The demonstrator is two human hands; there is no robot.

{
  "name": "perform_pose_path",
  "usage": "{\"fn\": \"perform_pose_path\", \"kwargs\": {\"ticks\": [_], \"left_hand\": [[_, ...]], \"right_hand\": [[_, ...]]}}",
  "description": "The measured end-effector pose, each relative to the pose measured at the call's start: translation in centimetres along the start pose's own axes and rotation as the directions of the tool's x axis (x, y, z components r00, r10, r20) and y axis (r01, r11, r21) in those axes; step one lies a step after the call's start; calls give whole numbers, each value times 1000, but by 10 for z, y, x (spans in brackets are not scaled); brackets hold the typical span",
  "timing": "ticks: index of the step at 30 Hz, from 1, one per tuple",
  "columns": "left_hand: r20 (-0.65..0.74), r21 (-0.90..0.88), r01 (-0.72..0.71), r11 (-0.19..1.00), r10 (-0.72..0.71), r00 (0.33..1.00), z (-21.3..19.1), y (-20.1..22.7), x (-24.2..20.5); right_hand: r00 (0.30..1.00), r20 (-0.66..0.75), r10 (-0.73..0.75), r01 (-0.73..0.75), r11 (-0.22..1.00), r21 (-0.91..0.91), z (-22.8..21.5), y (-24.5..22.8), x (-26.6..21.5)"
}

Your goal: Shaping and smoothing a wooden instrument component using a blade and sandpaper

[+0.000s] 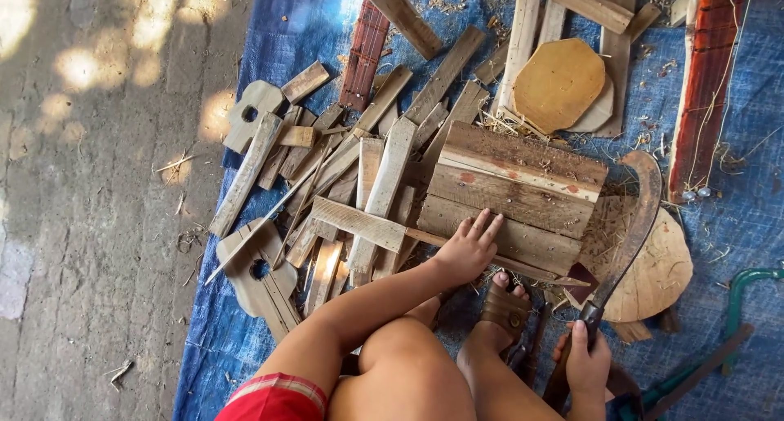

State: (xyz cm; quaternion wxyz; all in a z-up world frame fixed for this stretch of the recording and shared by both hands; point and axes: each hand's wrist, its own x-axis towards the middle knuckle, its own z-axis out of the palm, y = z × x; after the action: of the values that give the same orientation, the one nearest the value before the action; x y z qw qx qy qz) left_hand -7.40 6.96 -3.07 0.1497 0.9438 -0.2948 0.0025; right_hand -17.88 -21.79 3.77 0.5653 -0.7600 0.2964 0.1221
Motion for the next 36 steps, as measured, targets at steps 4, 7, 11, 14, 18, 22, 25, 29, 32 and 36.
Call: {"fn": "perform_pose_path", "kwargs": {"ticks": [4,7,11,14,18,22,25,29,32,36], "left_hand": [[16,-44,9,999,-8,1000,-4,-2,-2],[16,-46,3,999,-2,1000,-22,-5,-3],[249,-224,148,963,-91,964,-62,-8,-2],[234,-335,396,855,-332,914,-90,-15,-7],[144,-518,632,576,-669,729,-124,-35,-12],[168,-525,719,455,-773,611,-126,-63,-25],[25,-530,708,466,-826,563,-105,-80,-42],[-15,-404,795,452,-873,488,-75,-95,-62],[-103,-348,778,522,-847,522,-72,-95,-68],[-266,-244,649,720,-694,670,-89,-87,-57]], "right_hand": [[1000,1,4,-4,1000,8,-1,-4,0],[1000,-17,-3,3,1000,-31,-3,-8,1],[995,-100,0,-8,997,-75,-14,-6,7],[983,-185,-22,-5,990,-142,-18,1,11],[952,-303,-49,-74,921,-383,-21,21,23],[938,-320,-134,-44,869,-493,-19,38,30],[939,-342,-15,-168,850,-499,-19,30,28],[956,-291,31,-207,775,-597,-24,29,33],[962,-273,19,-194,749,-633,-29,36,40],[968,-249,14,-196,662,-724,-28,47,43]]}}
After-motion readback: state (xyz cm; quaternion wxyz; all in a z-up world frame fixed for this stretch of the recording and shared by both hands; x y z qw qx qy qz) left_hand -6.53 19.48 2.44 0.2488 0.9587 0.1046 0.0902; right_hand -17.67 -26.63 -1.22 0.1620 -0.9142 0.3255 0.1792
